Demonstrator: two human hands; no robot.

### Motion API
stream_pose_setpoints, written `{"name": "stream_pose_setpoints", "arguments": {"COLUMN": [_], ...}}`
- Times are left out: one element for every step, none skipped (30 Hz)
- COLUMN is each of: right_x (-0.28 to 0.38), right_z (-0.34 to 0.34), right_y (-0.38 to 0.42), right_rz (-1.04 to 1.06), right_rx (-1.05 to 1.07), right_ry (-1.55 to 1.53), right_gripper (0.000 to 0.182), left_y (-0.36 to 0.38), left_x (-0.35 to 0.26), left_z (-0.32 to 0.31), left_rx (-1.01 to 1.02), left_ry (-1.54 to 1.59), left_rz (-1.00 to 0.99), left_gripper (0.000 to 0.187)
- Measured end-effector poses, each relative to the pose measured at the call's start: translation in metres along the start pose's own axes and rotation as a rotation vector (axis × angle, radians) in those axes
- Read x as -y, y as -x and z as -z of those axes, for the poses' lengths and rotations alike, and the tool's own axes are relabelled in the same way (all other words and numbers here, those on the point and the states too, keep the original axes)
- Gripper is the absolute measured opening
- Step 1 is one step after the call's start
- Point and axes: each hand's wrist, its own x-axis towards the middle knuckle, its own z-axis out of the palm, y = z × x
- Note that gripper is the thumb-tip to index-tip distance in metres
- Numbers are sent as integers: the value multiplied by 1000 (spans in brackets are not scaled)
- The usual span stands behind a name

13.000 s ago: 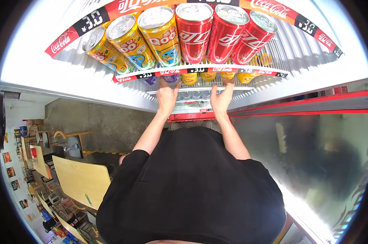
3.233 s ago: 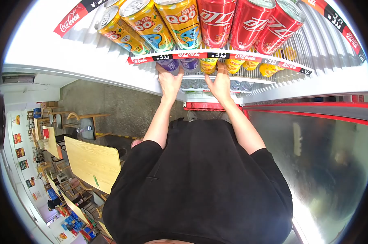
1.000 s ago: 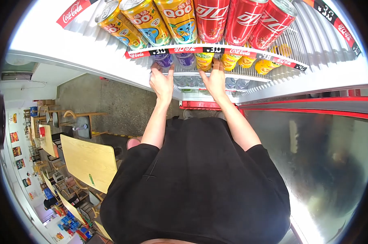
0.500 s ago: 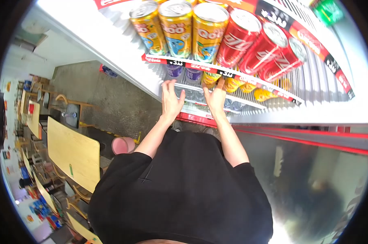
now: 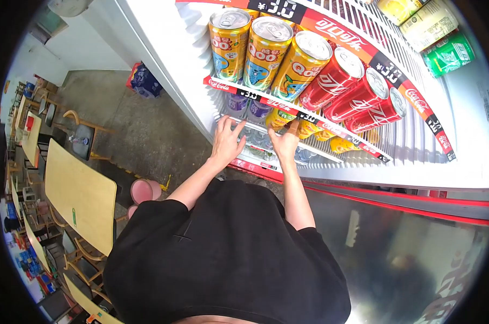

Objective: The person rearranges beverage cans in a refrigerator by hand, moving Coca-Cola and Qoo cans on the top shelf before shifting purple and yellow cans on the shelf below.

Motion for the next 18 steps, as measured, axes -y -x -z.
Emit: {"name": "stream_pose_setpoints", "arguments": {"right_x": [-1, -2, -3, -4, 1, 0, -1, -1, -1, -2, -1, 1, 5, 9, 13, 17, 19, 20], "right_z": [2, 2, 1, 0, 3, 4, 4, 3, 1, 0, 2, 1, -1, -4, -6, -7, -8, -8], "right_y": [0, 0, 1, 2, 2, 3, 3, 3, 4, 5, 8, 12, 18, 24, 29, 33, 37, 41], "right_rz": [-6, 5, 16, 27, 15, 27, 39, 49, 53, 57, 57, 6, 84, 161, 167, 173, 180, 158], "right_rx": [13, 3, -7, -19, 6, 15, 23, 30, 35, 42, 52, 52, -41, -132, -160, -189, -217, -230], "right_ry": [12, -11, -35, -58, -40, -28, -16, -6, -5, 0, 10, 20, 82, 144, 109, 74, 39, 36], "right_gripper": [74, 75, 76, 76, 76, 75, 74, 73, 72, 71, 70, 68, 66, 65, 63, 61, 59, 57], "left_y": [0, -1, -2, -2, -4, -6, -6, -7, -7, -8, -7, -6, -5, -3, -2, -2, -1, 1], "left_x": [0, 0, 2, 4, 5, 5, 5, 4, 2, 0, -2, -2, 5, 8, 12, 17, 23, 28], "left_z": [0, 0, 1, 2, 4, 5, 6, 10, 13, 13, 13, 12, 10, 8, 7, 4, 2, -1], "left_rx": [29, 60, 74, 89, 102, 95, 88, 82, 68, 102, 141, 181, 194, 248, 302, 357, 269, 301], "left_ry": [-12, -24, -27, -31, -37, -38, -41, -44, -62, -66, -68, -71, -65, 10, 82, 152, 149, 145], "left_rz": [11, 21, 14, 7, -1, -9, -16, -26, -26, 5, 39, 70, 18, 57, 94, 131, 15, 19], "left_gripper": [50, 50, 50, 50, 50, 49, 49, 48, 49, 50, 50, 51, 59, 61, 64, 67, 73, 74]}}
